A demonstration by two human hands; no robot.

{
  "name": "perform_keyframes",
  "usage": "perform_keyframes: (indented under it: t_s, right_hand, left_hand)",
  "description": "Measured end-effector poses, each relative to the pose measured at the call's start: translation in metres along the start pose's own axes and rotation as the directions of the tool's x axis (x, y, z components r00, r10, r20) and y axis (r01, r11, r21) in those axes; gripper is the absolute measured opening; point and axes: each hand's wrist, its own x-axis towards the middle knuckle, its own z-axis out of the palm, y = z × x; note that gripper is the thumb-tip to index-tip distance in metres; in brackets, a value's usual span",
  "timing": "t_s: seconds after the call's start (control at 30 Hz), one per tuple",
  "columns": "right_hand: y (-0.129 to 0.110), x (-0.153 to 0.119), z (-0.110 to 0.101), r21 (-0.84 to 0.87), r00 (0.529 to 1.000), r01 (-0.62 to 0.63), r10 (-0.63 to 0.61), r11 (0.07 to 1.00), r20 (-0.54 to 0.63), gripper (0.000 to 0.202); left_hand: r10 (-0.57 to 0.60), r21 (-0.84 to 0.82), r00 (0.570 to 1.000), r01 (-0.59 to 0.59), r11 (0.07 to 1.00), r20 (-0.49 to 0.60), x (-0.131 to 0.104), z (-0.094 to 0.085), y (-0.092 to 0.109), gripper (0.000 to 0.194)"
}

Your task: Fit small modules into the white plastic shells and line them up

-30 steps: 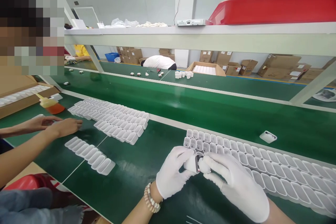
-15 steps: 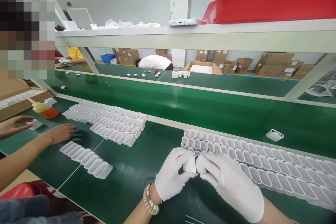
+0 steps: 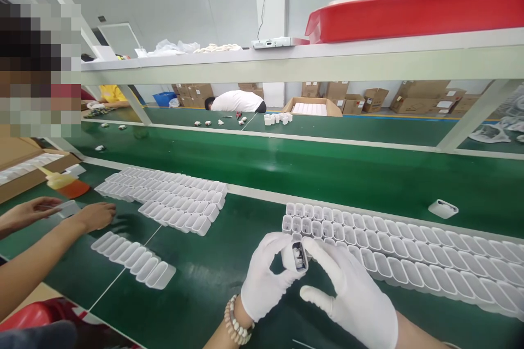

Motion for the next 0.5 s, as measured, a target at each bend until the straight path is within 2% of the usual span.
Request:
perform_keyframes:
  t_s: [0.1, 0.17, 0.23, 0.3, 0.4, 0.47, 0.5]
  right_hand:
    - [-0.003, -0.009, 0.016, 0.068, 0.993, -0.046, 0.053, 0.997, -0.109, 0.052]
    - [-0.004, -0.01, 0.019, 0.173, 0.982, -0.135, 0.155, 0.976, -0.106, 0.041]
    - [-0.003, -0.006, 0.014, 0.315, 0.956, -0.276, 0.293, 0.908, -0.008, 0.036]
    - [0.001, -0.001, 0.004, 0.459, 0.916, -0.398, 0.373, 0.794, 0.149, 0.034]
    - [0.007, 0.007, -0.005, 0.649, 0.873, -0.486, 0.307, 0.585, 0.378, 0.034]
    - [0.01, 0.009, -0.004, 0.701, 0.85, -0.524, 0.245, 0.484, 0.466, 0.034]
    - [0.011, 0.009, -0.001, 0.706, 0.846, -0.53, 0.233, 0.469, 0.48, 0.034]
  left_hand:
    - [0.034, 0.024, 0.999, -0.033, 0.999, -0.024, -0.003, 0.004, 0.0, 0.044]
    - [0.092, 0.014, 0.996, -0.092, 0.996, -0.003, -0.006, 0.008, -0.002, 0.055]
    - [0.104, -0.012, 0.994, -0.104, 0.994, 0.034, -0.009, 0.012, -0.004, 0.073]
    - [0.056, -0.041, 0.996, -0.054, 0.998, 0.064, -0.01, 0.014, -0.006, 0.086]
    - [-0.005, -0.095, 0.99, 0.019, 0.995, 0.143, -0.007, 0.015, -0.005, 0.089]
    - [-0.049, -0.09, 0.97, 0.072, 0.993, 0.237, -0.003, 0.014, -0.002, 0.079]
    - [-0.078, -0.07, 0.954, 0.102, 0.992, 0.288, -0.001, 0.013, 0.0, 0.07]
